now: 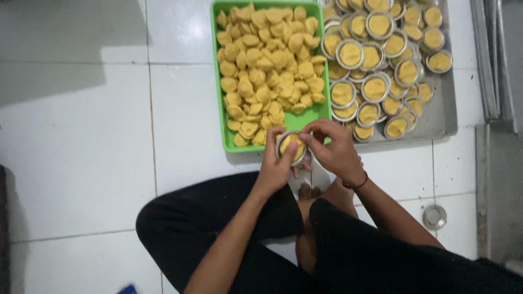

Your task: The person sits on the floor and repeatedly takes yellow dough pieces from a green tray, places them into small round metal molds, and presses them down by hand. The filled molds are then placed onto a metal baking sheet.

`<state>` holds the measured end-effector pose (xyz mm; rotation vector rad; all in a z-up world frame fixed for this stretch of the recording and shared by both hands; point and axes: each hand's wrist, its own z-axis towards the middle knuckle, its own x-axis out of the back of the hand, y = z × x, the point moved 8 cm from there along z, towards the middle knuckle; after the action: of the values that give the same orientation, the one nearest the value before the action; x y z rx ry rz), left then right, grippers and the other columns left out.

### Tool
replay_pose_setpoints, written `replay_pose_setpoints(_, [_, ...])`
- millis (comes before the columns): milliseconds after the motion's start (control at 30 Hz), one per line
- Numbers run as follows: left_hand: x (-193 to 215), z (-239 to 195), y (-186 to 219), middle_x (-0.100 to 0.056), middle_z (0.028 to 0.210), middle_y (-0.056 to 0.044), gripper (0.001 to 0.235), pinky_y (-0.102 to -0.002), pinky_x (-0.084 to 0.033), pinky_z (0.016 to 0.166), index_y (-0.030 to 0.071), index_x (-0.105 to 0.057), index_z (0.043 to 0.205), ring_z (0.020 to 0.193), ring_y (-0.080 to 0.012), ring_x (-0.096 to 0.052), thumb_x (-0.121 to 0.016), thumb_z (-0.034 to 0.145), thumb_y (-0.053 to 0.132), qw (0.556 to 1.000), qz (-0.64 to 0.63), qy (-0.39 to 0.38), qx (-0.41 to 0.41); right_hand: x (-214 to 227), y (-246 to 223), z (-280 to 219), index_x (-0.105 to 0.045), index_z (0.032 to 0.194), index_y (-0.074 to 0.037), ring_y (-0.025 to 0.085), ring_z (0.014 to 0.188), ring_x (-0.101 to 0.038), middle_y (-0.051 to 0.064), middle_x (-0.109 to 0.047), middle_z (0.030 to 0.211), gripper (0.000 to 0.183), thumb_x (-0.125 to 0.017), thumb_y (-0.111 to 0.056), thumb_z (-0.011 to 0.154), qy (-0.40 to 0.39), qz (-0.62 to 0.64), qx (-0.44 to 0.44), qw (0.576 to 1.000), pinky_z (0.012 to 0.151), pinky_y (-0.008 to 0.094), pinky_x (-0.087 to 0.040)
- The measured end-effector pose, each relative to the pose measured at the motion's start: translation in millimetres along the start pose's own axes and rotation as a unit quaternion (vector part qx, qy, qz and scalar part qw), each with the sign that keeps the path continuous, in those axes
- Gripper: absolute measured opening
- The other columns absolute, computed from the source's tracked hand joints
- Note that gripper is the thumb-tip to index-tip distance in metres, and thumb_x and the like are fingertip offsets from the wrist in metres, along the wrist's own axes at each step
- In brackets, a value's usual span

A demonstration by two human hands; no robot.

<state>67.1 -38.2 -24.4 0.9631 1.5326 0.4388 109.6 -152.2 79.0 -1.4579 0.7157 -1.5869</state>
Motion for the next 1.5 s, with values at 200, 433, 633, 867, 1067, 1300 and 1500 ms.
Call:
replay_pose_setpoints(200, [-2, 1, -7, -0.068, 0.107, -0.027, 0.031, -0.032, -0.064, 0.045, 0.008, -0.027, 0.131, 0.063, -0.0311, -0.075, -0.047, 0.107, 0.008, 0.998, 0.003, -0.063, 0.000, 1, 20, 1, -0.075, 0.094, -0.003, 0.018, 0.062, -0.062, 0.010, -0.069, 0.082, 0.014, -0.084, -0.003, 0.084, -0.052, 0.017, -0.014, 0.998, 0.054, 0.027, -0.050])
replay_pose_setpoints(433, [-7, 3, 8, -0.066, 0.106, -0.026, 0.031, -0.033, -0.067, 0.047, 0.005, -0.036, 0.127, 0.057, -0.0323, -0.073, -0.054, 0.104, 0.014, 0.999, 0.022, -0.039, 0.001, -1, 12, -4, -0.076, 0.092, 0.000, 0.014, 0.066, -0.063, 0.010, -0.069, 0.095, 0.009, -0.082, -0.002, 0.086, -0.082, 0.062, -0.030, 0.994, 0.057, 0.026, -0.051])
replay_pose_setpoints(633, [8, 8, 3, -0.069, 0.091, -0.023, 0.026, -0.030, -0.061, 0.039, 0.003, -0.047, 0.122, 0.047, -0.0273, -0.070, -0.041, 0.109, 0.024, 0.997, 0.065, -0.002, -0.044, 2, 0, -5, -0.076, 0.088, -0.003, 0.015, 0.060, -0.065, 0.008, -0.077, 0.087, 0.008, -0.084, -0.002, 0.085, -0.021, 0.008, -0.016, 1.000, 0.053, 0.026, -0.050])
replay_pose_setpoints(867, [32, 17, -31, -0.069, 0.101, -0.014, 0.044, -0.038, -0.061, 0.063, 0.009, -0.051, 0.123, 0.078, -0.0200, -0.072, -0.050, 0.106, 0.049, 0.993, 0.111, -0.015, -0.032, -13, 40, -15, -0.066, 0.103, -0.004, 0.014, 0.075, -0.062, 0.003, -0.061, 0.095, 0.033, -0.089, -0.010, 0.080, -0.121, 0.115, -0.096, 0.981, 0.060, 0.025, -0.052])
replay_pose_setpoints(1067, [41, 16, -44, -0.064, 0.113, -0.005, 0.070, -0.033, -0.058, 0.089, 0.012, -0.045, 0.130, 0.095, -0.0105, -0.066, -0.040, 0.098, 0.074, 0.997, 0.049, 0.054, 0.010, 17, 63, 0, -0.064, 0.110, 0.010, 0.019, 0.065, -0.068, 0.014, -0.066, 0.084, 0.025, -0.072, 0.000, 0.089, -0.148, 0.185, -0.213, 0.948, 0.053, 0.034, -0.060])
replay_pose_setpoints(1300, [35, 22, -33, -0.070, 0.106, -0.015, 0.055, -0.029, -0.063, 0.070, 0.012, -0.049, 0.127, 0.093, -0.0208, -0.073, -0.029, 0.109, 0.060, 0.995, 0.025, 0.088, 0.044, 42, 37, 16, -0.054, 0.118, -0.001, 0.020, 0.089, -0.058, 0.012, -0.061, 0.100, 0.011, -0.054, -0.007, 0.109, -0.035, 0.076, -0.068, 0.994, 0.076, 0.031, -0.049])
replay_pose_setpoints(1500, [34, 23, -28, -0.071, 0.104, -0.018, 0.050, -0.030, -0.063, 0.067, 0.009, -0.051, 0.119, 0.090, -0.0238, -0.075, -0.032, 0.111, 0.054, 0.995, 0.035, 0.085, 0.041, 11, 101, -24, -0.081, 0.113, -0.010, 0.030, 0.079, -0.075, 0.015, -0.079, 0.097, 0.024, -0.079, -0.025, 0.093, -0.133, -0.197, -0.128, 0.963, 0.065, 0.037, -0.056])
